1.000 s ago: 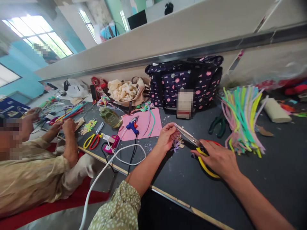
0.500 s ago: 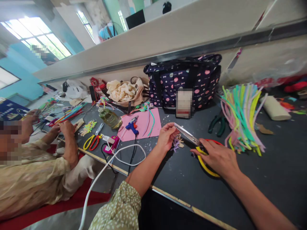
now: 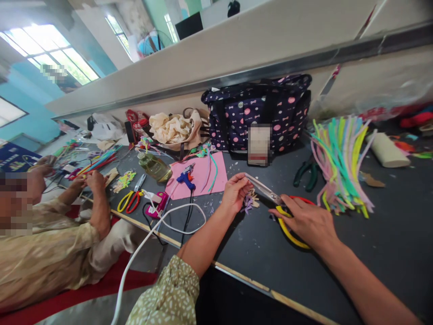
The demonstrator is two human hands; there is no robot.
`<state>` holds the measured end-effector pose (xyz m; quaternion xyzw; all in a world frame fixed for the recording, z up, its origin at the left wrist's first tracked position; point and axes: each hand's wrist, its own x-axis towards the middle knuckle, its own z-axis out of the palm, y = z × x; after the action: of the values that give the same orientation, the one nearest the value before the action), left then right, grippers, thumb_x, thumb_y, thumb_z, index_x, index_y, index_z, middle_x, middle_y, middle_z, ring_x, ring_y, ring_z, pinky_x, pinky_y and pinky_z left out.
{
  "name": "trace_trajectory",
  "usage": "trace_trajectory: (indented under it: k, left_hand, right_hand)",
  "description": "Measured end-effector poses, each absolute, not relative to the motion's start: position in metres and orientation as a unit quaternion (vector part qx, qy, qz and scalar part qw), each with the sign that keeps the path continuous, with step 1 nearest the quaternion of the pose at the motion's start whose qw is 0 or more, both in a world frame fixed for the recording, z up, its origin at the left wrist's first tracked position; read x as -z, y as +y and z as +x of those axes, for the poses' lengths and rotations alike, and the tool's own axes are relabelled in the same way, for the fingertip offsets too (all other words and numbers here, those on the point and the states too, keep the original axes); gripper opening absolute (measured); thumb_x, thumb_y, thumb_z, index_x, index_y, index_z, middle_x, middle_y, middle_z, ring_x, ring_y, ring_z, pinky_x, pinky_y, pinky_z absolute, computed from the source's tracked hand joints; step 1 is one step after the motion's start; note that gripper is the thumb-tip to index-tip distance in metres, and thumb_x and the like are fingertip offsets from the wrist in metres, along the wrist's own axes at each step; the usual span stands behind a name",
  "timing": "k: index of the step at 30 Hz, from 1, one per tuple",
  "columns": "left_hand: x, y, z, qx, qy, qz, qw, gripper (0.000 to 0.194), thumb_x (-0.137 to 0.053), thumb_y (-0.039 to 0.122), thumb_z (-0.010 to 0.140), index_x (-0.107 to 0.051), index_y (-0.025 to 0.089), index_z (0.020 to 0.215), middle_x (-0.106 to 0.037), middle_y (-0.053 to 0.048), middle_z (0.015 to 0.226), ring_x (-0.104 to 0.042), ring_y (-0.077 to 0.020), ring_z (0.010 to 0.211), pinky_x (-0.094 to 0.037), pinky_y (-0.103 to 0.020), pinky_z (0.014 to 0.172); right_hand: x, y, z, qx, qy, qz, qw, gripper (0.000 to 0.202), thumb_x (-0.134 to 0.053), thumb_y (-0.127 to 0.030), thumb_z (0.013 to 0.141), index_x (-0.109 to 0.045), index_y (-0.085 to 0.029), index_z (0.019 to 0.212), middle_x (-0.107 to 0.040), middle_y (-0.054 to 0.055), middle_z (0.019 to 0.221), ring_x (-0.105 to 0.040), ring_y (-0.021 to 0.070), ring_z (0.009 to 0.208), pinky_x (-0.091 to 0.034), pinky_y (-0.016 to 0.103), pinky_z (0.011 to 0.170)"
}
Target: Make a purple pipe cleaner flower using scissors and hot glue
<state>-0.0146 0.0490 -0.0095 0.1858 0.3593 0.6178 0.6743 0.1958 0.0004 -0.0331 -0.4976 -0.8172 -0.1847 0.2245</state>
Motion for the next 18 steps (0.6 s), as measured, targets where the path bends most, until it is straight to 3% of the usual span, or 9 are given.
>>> trace_trajectory:
  k: [10, 18]
  left_hand:
    - [0.0097, 0.0492, -0.0139, -0.616, 0.363, 0.171, 0.678, 0.029, -0.082, 0.014, 0.059, -0.064, 0.013, 0.082, -0.065, 0.000, 0.066, -0.063, -0.0089, 0.060, -0.052, -0.022, 0.069]
    - [0.0083, 0.0500, -0.0132, -0.610, 0.374, 0.184, 0.674, 0.028, -0.080, 0.015, 0.065, -0.068, 0.013, 0.090, -0.062, 0.002, 0.064, -0.061, -0.0073, 0.061, -0.051, -0.026, 0.079]
  right_hand:
    - [0.0353, 0.0003, 0.1961, 0.166, -0.819, -0.499, 0.230, 0.047, -0.045, -0.059, 0.090, -0.067, -0.019, 0.100, -0.066, 0.002, 0.067, -0.049, 0.0112, 0.050, -0.020, 0.027, 0.052]
    - [0.0302, 0.0014, 0.1954, 0.112, -0.798, -0.547, 0.228, 0.052, -0.049, -0.067, 0.084, -0.064, -0.020, 0.100, -0.068, 0.004, 0.075, -0.059, 0.0152, 0.061, -0.023, 0.025, 0.052]
